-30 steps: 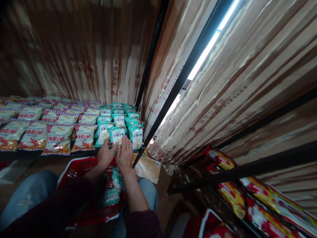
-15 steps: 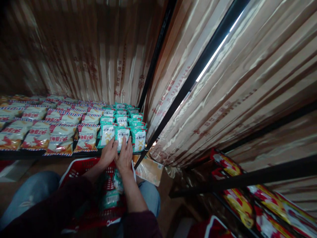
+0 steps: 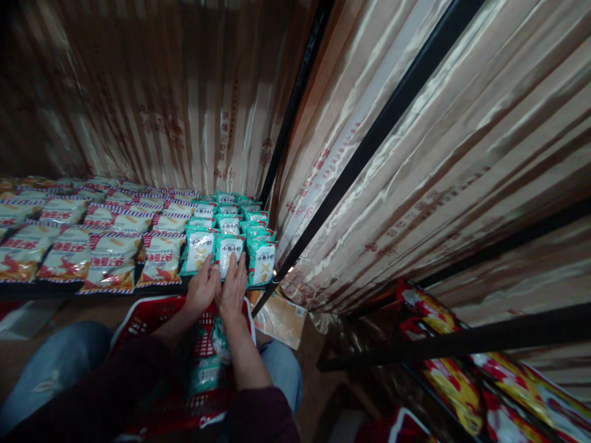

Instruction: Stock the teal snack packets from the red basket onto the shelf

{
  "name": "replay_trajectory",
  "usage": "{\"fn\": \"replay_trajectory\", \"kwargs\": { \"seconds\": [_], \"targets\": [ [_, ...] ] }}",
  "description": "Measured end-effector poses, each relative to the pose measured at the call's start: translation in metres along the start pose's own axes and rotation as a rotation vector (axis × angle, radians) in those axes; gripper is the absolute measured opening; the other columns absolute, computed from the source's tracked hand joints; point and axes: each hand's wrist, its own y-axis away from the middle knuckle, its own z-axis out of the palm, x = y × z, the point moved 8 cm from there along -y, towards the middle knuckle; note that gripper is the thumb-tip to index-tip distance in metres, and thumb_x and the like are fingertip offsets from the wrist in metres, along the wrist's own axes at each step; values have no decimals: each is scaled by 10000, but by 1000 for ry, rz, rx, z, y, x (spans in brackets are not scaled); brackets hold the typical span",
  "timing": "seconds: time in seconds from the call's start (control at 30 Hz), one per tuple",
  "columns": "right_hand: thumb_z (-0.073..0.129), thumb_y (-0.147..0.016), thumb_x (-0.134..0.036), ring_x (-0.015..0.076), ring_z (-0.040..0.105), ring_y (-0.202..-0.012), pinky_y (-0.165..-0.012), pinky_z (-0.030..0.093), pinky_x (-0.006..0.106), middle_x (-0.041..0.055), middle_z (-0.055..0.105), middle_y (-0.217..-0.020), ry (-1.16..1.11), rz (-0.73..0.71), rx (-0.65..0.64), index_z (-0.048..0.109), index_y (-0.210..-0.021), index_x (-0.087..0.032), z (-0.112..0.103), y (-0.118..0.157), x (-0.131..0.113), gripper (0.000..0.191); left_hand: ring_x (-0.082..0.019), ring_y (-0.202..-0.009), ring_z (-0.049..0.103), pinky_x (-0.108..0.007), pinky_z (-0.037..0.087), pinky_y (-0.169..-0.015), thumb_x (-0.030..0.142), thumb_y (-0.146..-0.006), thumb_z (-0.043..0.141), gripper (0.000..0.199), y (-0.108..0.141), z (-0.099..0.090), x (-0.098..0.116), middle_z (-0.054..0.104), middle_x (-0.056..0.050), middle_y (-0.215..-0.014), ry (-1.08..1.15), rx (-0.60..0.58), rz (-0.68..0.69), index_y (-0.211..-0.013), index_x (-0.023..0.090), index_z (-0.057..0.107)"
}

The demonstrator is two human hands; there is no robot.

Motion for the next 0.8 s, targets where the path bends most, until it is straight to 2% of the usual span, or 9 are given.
{"fn": "replay_trajectory", "kwargs": {
  "seconds": [0.27, 0.5, 0.63, 0.8],
  "targets": [
    [393, -900, -320, 271, 305, -1340, -1032, 360, 463, 216, 289, -1457, -54, -7, -44, 240, -1418, -102, 9, -4, 7, 582, -217, -1012, 607, -371, 473, -897, 292, -877, 378, 470, 0, -3, 0, 609, -132, -1170, -72, 73, 136, -1313, 131, 443],
    [376, -889, -253, 257, 230, -1375, -1050, 340, 457, 213, 239, -1481, -51, -16, -102, 245, -1417, -81, 15, -8, 9, 571, -216, -1053, 581, -330, 470, -892, 264, -864, 393, 462, -3, 1, 8, 616, -122, -1131, -220, 72, 212, -1305, 135, 446],
    [384, -892, -249, 240, 248, -1371, -1053, 345, 443, 194, 257, -1481, -69, -37, -113, 249, -1419, -93, 15, -10, 10, 566, -211, -989, 599, -319, 479, -862, 274, -873, 384, 439, -4, 5, 9, 623, -119, -1100, -279, 66, 233, -1278, 131, 472],
    [371, -906, -273, 245, 264, -1366, -1048, 354, 459, 186, 268, -1477, -110, -44, -100, 227, -1428, -110, 14, -9, 10, 566, -217, -1019, 571, -298, 479, -846, 257, -874, 384, 385, -2, -2, 18, 593, -113, -1103, -417, 132, 331, -1208, 159, 549]
  ]
}}
